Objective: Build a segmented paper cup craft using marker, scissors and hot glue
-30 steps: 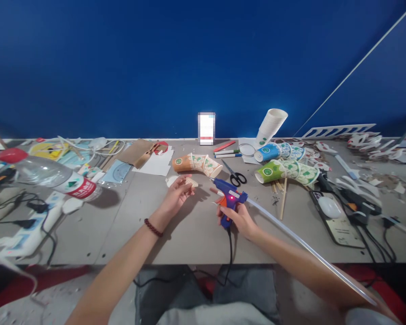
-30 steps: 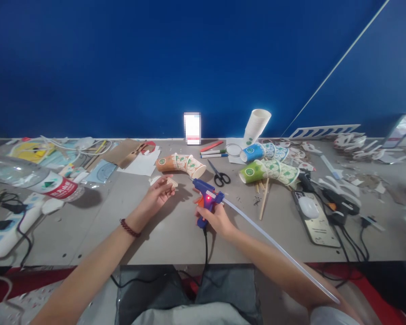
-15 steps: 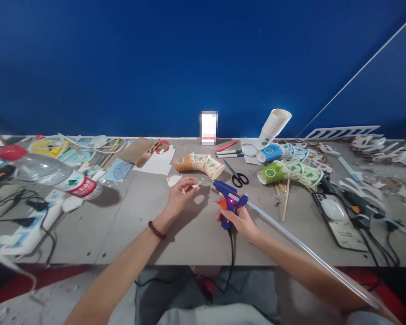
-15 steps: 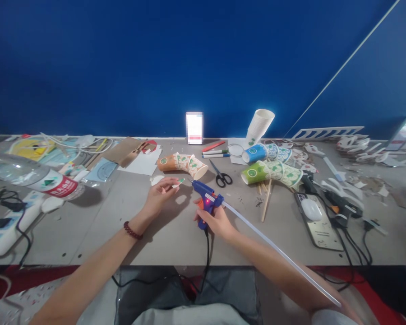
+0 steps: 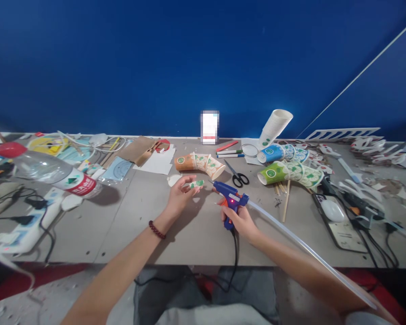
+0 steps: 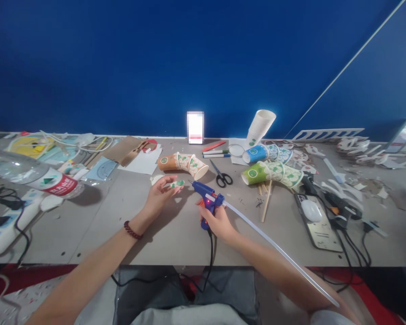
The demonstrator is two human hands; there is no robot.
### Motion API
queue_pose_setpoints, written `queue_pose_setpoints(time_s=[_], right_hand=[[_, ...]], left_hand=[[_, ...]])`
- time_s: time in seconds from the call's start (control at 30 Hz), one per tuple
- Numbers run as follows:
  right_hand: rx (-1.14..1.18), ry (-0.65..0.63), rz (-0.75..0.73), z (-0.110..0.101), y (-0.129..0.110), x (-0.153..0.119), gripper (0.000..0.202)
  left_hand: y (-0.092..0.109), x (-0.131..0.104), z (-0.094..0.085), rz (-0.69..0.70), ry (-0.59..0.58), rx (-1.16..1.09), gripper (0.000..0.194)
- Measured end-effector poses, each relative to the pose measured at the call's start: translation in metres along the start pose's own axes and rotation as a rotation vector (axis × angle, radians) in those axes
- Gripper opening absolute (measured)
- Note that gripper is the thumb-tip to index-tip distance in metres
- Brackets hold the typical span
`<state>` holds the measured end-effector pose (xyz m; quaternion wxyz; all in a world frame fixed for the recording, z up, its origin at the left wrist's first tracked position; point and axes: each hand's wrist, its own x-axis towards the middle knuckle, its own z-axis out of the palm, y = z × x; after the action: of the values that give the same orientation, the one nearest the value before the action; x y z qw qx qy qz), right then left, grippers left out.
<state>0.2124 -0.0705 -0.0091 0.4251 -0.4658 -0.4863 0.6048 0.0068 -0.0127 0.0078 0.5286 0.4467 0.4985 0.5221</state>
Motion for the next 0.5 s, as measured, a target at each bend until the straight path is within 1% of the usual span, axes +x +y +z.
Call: queue_pose_setpoints(time_s=[0.23, 0.37, 0.5], right_hand=[[-0.107, 0.012, -0.027, 0.0055, -0.0043, -0.0014, 0.036], [-0.137, 0.025, -0.030, 0.0072, -0.0034, -0.0022, 0.036], [-0.152, 0.038, -0.019, 0.0077, -0.0035, -0.0023, 0.037]], left_hand=[[-0.0020, 0.0002, 0.0008, -0.033, -0.015, -0.013, 0.047], [-0.0030, 0.0007, 0.0011, -0.046, -0.017, -0.025, 0.044], [-0.0022, 0.0000, 0.0015, -0.062, -0.010, -0.049, 0.048]])
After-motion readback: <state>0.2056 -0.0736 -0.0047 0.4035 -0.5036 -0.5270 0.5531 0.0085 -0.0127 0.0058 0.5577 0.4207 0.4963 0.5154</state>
